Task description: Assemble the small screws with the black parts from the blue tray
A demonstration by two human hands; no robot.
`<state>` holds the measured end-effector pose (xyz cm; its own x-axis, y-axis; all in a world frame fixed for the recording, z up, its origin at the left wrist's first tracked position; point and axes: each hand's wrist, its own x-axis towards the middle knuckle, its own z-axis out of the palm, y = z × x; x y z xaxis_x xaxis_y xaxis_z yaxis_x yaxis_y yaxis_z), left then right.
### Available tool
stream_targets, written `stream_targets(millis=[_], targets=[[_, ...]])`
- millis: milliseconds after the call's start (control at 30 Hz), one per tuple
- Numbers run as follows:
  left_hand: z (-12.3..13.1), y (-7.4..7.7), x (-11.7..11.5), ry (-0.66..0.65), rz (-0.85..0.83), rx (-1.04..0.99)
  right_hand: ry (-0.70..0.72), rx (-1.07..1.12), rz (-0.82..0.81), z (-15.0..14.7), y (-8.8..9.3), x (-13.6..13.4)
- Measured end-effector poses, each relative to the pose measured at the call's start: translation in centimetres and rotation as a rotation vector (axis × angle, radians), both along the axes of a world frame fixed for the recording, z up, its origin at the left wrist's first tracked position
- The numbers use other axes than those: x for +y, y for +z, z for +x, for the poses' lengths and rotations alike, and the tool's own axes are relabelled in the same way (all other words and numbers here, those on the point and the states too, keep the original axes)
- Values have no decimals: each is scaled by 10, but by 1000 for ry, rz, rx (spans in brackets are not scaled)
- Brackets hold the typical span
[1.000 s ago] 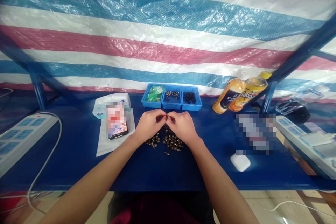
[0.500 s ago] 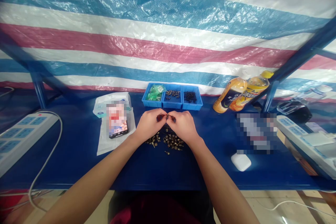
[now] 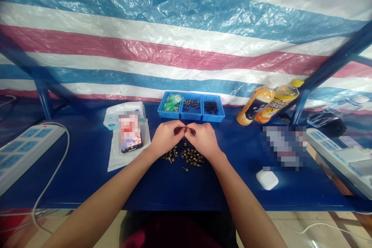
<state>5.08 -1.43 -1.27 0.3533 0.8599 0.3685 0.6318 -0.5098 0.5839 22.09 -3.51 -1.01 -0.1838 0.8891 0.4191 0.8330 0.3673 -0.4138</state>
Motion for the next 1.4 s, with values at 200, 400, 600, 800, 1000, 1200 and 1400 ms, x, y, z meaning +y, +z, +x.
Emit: stream_targets(millis=[200,400,600,800,1000,1200,1400], targets=[[0,-1,1,-3,6,-4,-2,-4,-9,1,0,0],[0,-1,1,-11,5,-3,4,-7,-6,1,-1,1],[0,0,1,-4,3,-4,2,-9,-4,1,0,0],[1,1,0,5,1,-2,-4,-16,-3,2,-1,0],[1,2,-2,6,-2,-4,35,21,-10,3,-3,2],[-1,1,1,2,9,-22,93,41,-33,6,1,2],[-4,0,4,-33,10,-19,94,9,-60,8,3,2]])
